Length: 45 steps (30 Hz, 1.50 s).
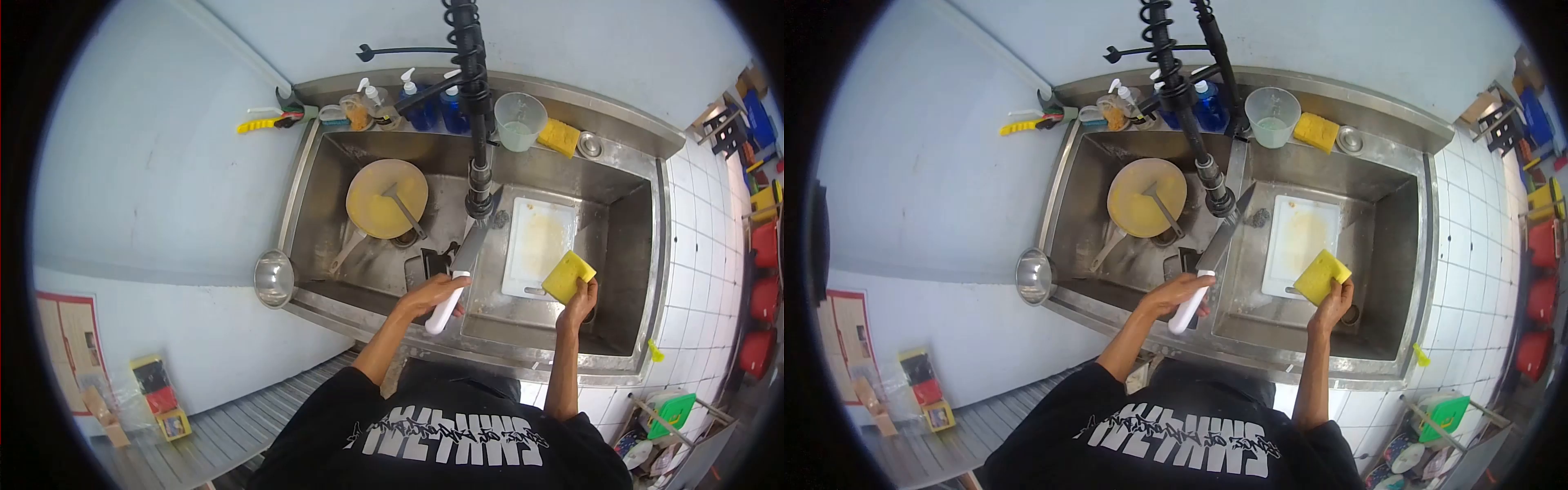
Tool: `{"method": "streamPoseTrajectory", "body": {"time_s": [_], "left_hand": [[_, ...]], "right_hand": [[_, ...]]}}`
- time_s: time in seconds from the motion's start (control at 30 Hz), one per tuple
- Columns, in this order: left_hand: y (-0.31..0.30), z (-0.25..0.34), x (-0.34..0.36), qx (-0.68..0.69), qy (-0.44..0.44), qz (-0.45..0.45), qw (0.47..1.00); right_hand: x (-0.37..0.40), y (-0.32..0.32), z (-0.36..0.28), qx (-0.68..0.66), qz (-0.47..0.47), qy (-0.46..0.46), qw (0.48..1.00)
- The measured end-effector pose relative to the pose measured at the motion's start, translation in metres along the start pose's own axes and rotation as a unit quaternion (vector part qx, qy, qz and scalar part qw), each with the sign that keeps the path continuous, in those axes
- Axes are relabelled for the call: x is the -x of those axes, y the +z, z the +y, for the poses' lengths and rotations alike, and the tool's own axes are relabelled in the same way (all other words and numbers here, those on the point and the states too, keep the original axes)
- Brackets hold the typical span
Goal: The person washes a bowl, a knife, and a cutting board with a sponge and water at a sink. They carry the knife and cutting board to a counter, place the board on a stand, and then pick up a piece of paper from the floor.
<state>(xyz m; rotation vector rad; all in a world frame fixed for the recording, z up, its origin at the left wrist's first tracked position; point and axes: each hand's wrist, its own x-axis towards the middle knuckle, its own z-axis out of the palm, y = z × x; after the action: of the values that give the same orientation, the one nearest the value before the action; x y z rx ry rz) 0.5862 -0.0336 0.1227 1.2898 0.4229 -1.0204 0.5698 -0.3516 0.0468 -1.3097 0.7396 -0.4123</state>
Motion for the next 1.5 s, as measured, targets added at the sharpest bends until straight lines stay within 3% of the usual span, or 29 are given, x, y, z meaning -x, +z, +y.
{"method": "streamPoseTrajectory", "body": {"time_s": [0.13, 0.33, 0.43, 0.57, 0.63, 0.7, 0.8, 0.93, 1.0, 1.03, 1.1, 1.13, 1.2, 1.5], "left_hand": [[0.005, 0.023, -0.021, -0.136, 0.083, 0.056, 0.986], [-0.016, 0.055, -0.086, -0.203, 0.121, 0.047, 0.971], [-0.014, 0.064, -0.093, -0.189, 0.105, 0.054, 0.975], [-0.018, 0.033, -0.087, -0.185, 0.117, 0.088, 0.972], [-0.020, 0.003, -0.064, -0.366, 0.178, 0.212, 0.889], [-0.018, -0.039, -0.033, -0.362, 0.184, 0.329, 0.852], [-0.011, -0.059, 0.039, -0.362, 0.150, 0.393, 0.832], [-0.026, -0.111, 0.075, -0.341, 0.173, 0.473, 0.794], [-0.029, -0.129, 0.088, -0.339, 0.186, 0.503, 0.773], [-0.029, -0.131, 0.093, -0.332, 0.187, 0.512, 0.770], [-0.028, -0.132, 0.094, -0.327, 0.203, 0.521, 0.762], [-0.027, -0.133, 0.093, -0.328, 0.216, 0.522, 0.757], [-0.023, -0.129, 0.092, -0.345, 0.239, 0.521, 0.743], [-0.038, -0.139, 0.090, -0.411, 0.253, 0.414, 0.772]], "right_hand": [[0.006, -0.006, -0.011, -0.017, 0.009, 0.006, 1.000], [0.008, -0.026, -0.006, -0.021, 0.019, 0.006, 1.000], [0.014, -0.030, -0.014, -0.019, 0.029, 0.002, 0.999], [0.019, -0.040, -0.022, 0.017, 0.043, -0.015, 0.999], [0.006, -0.055, -0.008, 0.037, 0.056, -0.006, 0.998], [0.007, -0.058, -0.011, 0.047, 0.021, -0.022, 0.998], [-0.004, -0.072, 0.012, 0.058, 0.016, -0.021, 0.998], [-0.001, -0.061, 0.023, 0.023, -0.043, -0.048, 0.998], [-0.011, -0.064, 0.036, 0.086, -0.047, -0.084, 0.992], [-0.011, -0.053, 0.032, 0.020, -0.055, -0.037, 0.998], [-0.004, -0.028, 0.016, 0.044, -0.023, -0.010, 0.999], [-0.001, -0.025, 0.019, -0.023, -0.083, -0.036, 0.996], [0.008, -0.005, -0.001, 0.000, -0.050, 0.010, 0.999], [0.014, -0.030, -0.010, 0.015, 0.015, 0.012, 1.000]]}}
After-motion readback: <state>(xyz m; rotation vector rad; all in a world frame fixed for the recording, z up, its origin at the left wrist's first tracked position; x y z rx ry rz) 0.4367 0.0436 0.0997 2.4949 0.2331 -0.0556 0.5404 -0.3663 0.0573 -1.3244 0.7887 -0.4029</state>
